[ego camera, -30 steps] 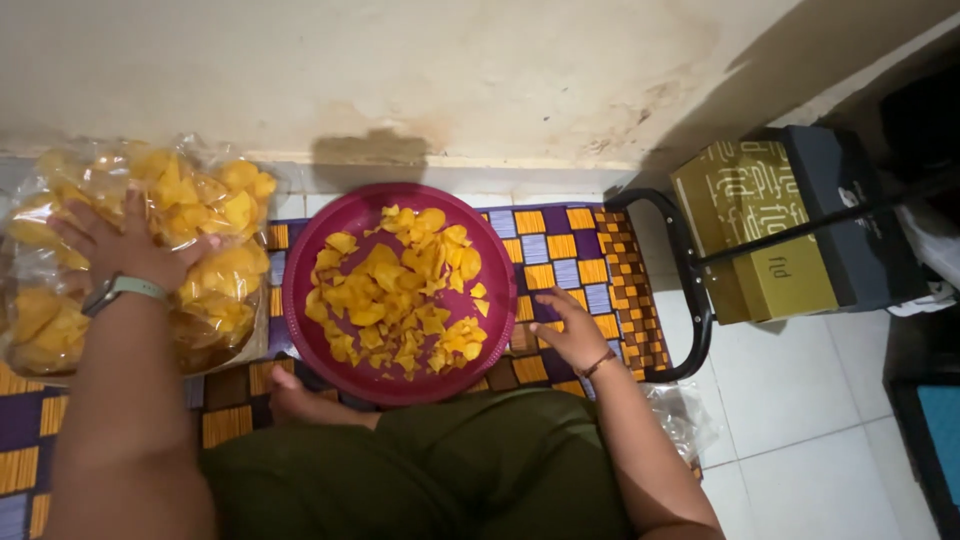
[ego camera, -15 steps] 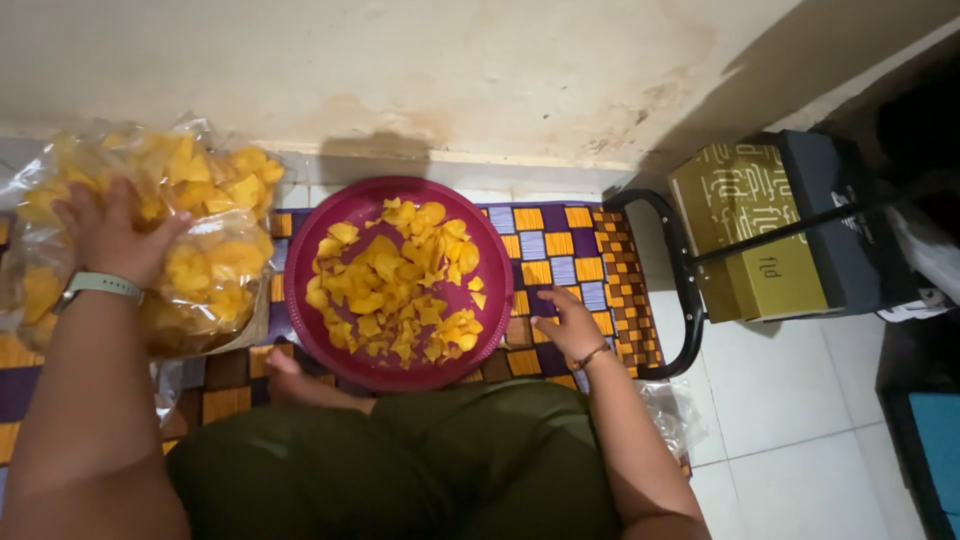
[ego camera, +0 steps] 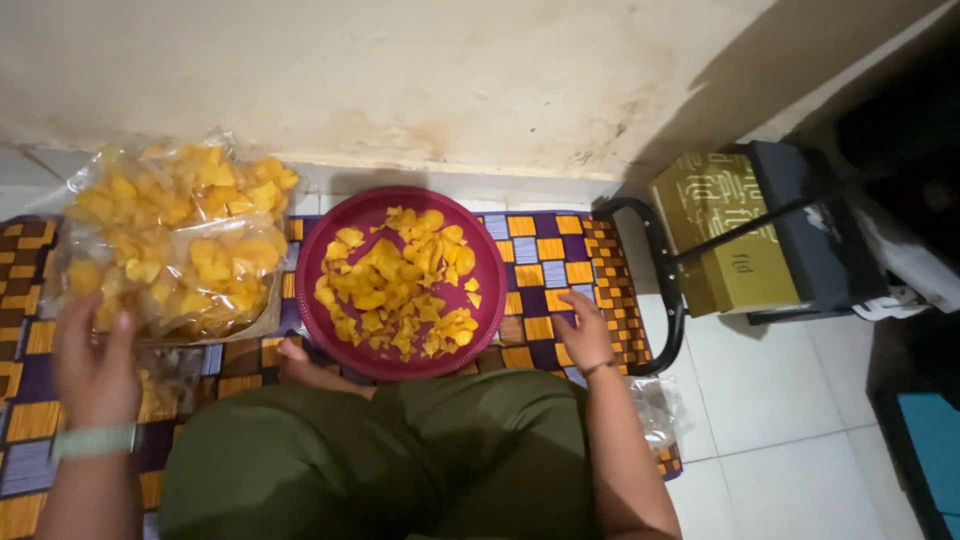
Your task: Packing chips from a large bowl into individual small plastic bags while sitting on the floor.
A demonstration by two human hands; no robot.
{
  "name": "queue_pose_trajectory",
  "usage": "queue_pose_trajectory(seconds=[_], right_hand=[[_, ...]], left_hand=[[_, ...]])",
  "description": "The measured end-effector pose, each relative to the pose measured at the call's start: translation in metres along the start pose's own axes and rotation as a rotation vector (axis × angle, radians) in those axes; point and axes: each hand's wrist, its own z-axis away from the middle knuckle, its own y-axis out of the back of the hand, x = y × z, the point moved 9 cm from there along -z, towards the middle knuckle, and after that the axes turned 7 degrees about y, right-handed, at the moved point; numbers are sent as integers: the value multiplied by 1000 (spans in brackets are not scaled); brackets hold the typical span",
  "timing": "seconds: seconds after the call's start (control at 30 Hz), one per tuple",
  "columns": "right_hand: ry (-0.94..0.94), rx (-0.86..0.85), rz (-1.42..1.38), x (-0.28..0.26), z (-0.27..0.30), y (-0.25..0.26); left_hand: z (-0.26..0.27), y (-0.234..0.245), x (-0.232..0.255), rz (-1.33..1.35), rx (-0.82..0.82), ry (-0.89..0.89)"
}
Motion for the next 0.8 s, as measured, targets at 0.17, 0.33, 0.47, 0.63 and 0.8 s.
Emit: queue_pose_trajectory(seconds=[0.17, 0.33, 0.47, 0.63, 0.8], right_hand=[[-171, 367, -168, 62, 74, 52], [-552, 395, 77, 130, 203, 62], [-576, 255, -194, 195, 285, -15], [-1028, -151, 32, 222, 370, -78], [-918, -187, 259, 192, 379, -67]], left_hand=[[87, 31, 14, -10, 31, -118], [144, 41, 21, 199, -68, 77], [168, 23, 15, 471, -96, -3], [192, -2, 27, 521, -203, -92], [209, -26, 11, 566, -305, -36]])
